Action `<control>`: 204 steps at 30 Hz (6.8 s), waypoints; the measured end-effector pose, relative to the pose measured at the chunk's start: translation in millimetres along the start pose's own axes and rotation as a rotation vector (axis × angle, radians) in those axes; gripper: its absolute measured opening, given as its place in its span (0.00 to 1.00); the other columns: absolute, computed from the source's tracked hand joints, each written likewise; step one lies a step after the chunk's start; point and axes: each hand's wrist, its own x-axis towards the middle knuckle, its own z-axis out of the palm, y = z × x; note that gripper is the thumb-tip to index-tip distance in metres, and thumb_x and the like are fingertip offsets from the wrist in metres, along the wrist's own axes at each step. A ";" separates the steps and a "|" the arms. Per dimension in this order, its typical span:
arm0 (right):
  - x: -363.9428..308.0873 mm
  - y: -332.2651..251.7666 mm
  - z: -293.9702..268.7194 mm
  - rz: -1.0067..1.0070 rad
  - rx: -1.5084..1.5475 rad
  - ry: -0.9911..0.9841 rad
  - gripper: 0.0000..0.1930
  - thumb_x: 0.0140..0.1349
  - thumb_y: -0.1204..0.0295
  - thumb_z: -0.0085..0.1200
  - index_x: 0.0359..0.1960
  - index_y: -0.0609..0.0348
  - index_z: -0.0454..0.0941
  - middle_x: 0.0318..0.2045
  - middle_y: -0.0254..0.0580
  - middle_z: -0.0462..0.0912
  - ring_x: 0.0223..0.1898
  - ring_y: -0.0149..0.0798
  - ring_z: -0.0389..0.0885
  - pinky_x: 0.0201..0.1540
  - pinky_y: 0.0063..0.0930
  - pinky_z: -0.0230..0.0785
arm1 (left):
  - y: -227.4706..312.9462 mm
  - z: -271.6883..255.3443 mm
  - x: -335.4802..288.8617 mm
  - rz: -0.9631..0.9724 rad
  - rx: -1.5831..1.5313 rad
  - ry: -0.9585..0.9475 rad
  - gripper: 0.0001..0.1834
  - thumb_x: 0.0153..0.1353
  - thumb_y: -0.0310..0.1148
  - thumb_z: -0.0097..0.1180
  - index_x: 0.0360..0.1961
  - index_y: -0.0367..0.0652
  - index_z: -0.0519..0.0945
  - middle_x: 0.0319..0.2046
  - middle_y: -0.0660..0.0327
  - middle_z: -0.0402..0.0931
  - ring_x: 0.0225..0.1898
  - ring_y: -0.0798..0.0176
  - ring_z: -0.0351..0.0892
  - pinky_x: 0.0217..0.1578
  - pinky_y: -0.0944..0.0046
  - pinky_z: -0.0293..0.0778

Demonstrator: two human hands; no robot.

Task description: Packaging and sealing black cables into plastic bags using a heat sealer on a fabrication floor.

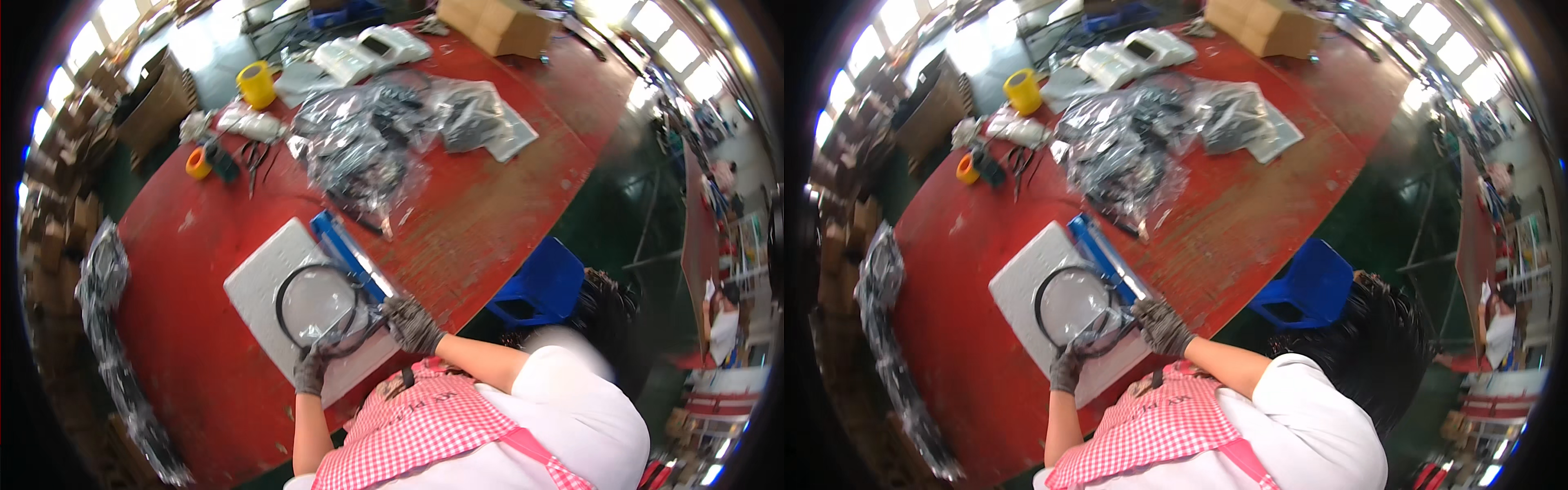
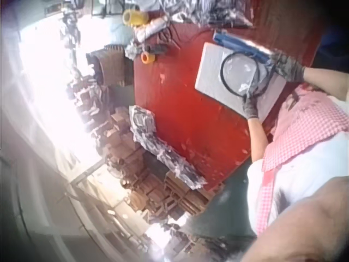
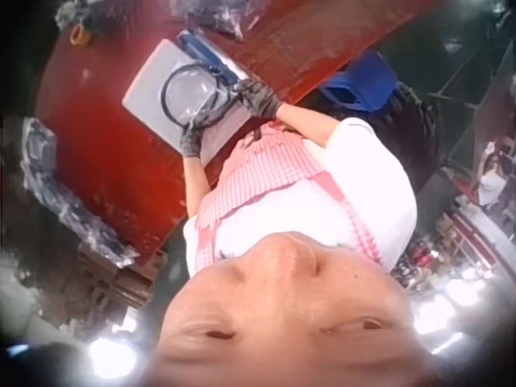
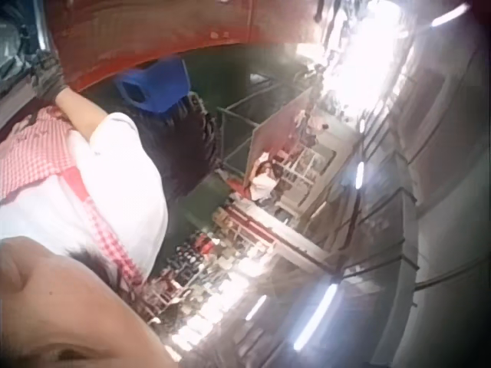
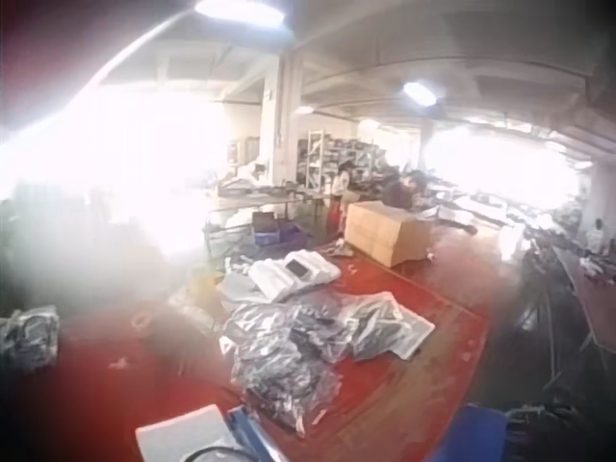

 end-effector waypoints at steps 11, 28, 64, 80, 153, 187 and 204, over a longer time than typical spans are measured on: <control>-6.1 1.5 5.3 -0.016 0.023 0.060 0.30 0.48 0.68 0.48 0.56 0.62 0.61 0.56 0.50 0.62 0.57 0.49 0.61 0.59 0.42 0.50 | -0.6 -13.6 9.3 -0.062 -0.094 -0.013 0.05 0.56 0.24 0.51 0.35 0.43 0.74 0.26 0.64 0.74 0.24 0.69 0.73 0.20 0.72 0.70; 26.9 -23.0 -27.9 0.103 0.076 -0.022 0.25 0.48 0.75 0.48 0.52 0.63 0.66 0.45 0.50 0.72 0.48 0.47 0.70 0.53 0.37 0.61 | 9.9 4.2 -0.1 -0.045 -0.179 -0.156 0.13 0.54 0.33 0.56 0.39 0.40 0.72 0.32 0.58 0.75 0.30 0.63 0.74 0.28 0.67 0.72; 273.1 -125.2 -182.3 0.419 1.016 -0.136 0.08 0.58 0.66 0.52 0.23 0.52 0.71 0.11 0.24 0.64 0.10 0.19 0.56 0.12 0.14 0.44 | 27.9 18.5 -103.4 -0.257 -0.423 -0.453 0.36 0.49 0.62 0.49 0.44 0.38 0.70 0.39 0.53 0.74 0.40 0.57 0.75 0.40 0.56 0.71; -24.3 -32.3 -91.8 1.032 1.017 -0.805 0.12 0.58 0.61 0.51 0.26 0.57 0.74 0.14 0.25 0.66 0.17 0.20 0.62 0.19 0.17 0.57 | 5.2 -51.6 -29.9 -0.029 -0.134 -0.022 0.10 0.56 0.27 0.52 0.40 0.41 0.71 0.28 0.59 0.75 0.30 0.60 0.78 0.31 0.59 0.78; 151.4 262.0 85.3 1.626 1.803 -0.035 0.15 0.53 0.56 0.52 0.21 0.53 0.70 0.15 0.33 0.71 0.12 0.29 0.65 0.12 0.18 0.59 | -0.6 -95.0 -43.6 0.241 -0.124 0.355 0.16 0.51 0.35 0.58 0.42 0.46 0.73 0.28 0.67 0.70 0.29 0.69 0.68 0.32 0.68 0.68; 107.0 -124.4 -153.2 0.867 0.988 -1.159 0.13 0.61 0.62 0.46 0.27 0.59 0.72 0.16 0.31 0.72 0.17 0.23 0.69 0.20 0.17 0.62 | 30.2 -81.2 -50.2 -0.067 -0.130 -0.150 0.10 0.55 0.40 0.55 0.32 0.46 0.74 0.24 0.66 0.73 0.23 0.68 0.73 0.22 0.67 0.71; 36.2 87.9 -29.4 0.801 0.403 -0.200 0.19 0.54 0.59 0.51 0.39 0.63 0.74 0.29 0.50 0.78 0.33 0.40 0.77 0.39 0.30 0.68 | 65.1 9.0 102.1 0.448 0.709 0.151 0.10 0.55 0.35 0.53 0.32 0.39 0.78 0.23 0.64 0.75 0.25 0.71 0.68 0.28 0.69 0.65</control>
